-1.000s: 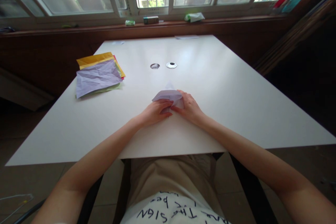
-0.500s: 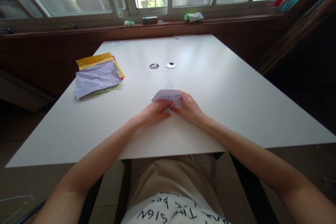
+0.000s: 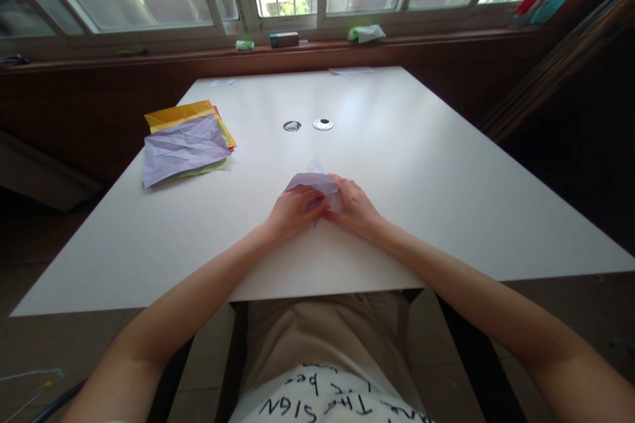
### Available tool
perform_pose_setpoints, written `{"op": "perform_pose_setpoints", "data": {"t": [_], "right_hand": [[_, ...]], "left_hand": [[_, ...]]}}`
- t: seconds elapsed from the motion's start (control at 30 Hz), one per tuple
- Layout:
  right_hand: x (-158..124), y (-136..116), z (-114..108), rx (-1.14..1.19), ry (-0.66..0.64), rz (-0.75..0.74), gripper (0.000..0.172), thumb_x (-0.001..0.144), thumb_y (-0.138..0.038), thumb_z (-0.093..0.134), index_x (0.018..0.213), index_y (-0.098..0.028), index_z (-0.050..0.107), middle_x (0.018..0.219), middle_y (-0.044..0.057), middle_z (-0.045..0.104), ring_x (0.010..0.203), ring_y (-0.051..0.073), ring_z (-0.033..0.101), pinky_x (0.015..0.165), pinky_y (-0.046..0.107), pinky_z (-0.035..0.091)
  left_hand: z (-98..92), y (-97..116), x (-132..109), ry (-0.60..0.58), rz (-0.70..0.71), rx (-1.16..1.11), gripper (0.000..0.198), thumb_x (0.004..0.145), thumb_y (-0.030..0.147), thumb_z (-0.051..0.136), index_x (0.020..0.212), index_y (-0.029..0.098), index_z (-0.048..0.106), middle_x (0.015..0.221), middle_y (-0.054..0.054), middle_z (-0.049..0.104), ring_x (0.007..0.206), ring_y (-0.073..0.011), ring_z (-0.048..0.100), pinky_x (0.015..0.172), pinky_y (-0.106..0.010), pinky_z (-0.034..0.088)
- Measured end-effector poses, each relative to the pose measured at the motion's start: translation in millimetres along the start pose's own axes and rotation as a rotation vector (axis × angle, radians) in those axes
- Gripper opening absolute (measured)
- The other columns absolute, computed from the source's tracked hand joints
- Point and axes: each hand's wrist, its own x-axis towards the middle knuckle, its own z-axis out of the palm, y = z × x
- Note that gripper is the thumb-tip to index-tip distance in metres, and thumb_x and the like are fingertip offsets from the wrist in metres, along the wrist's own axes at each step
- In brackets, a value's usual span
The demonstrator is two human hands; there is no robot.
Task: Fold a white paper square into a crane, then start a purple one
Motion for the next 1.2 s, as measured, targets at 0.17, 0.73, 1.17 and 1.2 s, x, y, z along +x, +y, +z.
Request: {"op": "perform_pose_setpoints", "data": {"t": [0.17, 0.73, 1.17, 1.2], "right_hand": [[-1.2, -6.8, 0.8, -0.01, -0.026, -0.014, 0.068, 0.067, -0.036, 0.062, 0.126, -0.013, 0.036, 0.119, 0.015, 0.054, 0.107, 0.029, 0.051, 0.09, 0.044, 0.041], [-1.1, -10.0, -2.7, 0.052, -0.032, 0.005, 0.071, 0.064, -0.039, 0.066, 0.125, -0.017, 0.036, 0.119, 0.014, 0.053, 0.108, 0.029, 0.051, 0.09, 0.045, 0.041], [-1.1, -5.9, 0.3, 0.072, -0.022, -0.021, 0.072, 0.065, -0.037, 0.064, 0.127, -0.018, 0.034, 0.119, 0.013, 0.053, 0.108, 0.029, 0.05, 0.09, 0.045, 0.041], [-0.9, -6.4, 0.2, 0.068, -0.025, -0.013, 0.072, 0.065, -0.037, 0.064, 0.127, -0.017, 0.034, 0.12, 0.013, 0.053, 0.108, 0.029, 0.05, 0.09, 0.045, 0.041]], "left_hand": [[7.4, 3.4, 2.8, 0.074, -0.062, -0.101, 0.017, 0.079, 0.032, 0.052, 0.077, 0.017, 0.061, 0.08, -0.004, 0.065, 0.076, -0.0175, 0.057, 0.071, -0.03, 0.045], [13.1, -7.4, 5.9, 0.044, -0.23, -0.491, 0.019, 0.076, 0.032, 0.053, 0.066, 0.016, 0.048, 0.061, 0.003, 0.051, 0.058, -0.0093, 0.047, 0.053, -0.021, 0.036], [12.6, -3.0, 5.2, 0.032, -0.162, -0.412, 0.031, 0.068, 0.017, 0.062, 0.097, 0.02, 0.054, 0.082, 0.0, 0.064, 0.071, -0.0116, 0.059, 0.064, -0.022, 0.048], [12.3, -2.2, 5.2, 0.035, -0.161, -0.394, 0.029, 0.069, 0.017, 0.061, 0.097, 0.019, 0.054, 0.081, 0.0, 0.064, 0.071, -0.0115, 0.059, 0.064, -0.022, 0.048]]}}
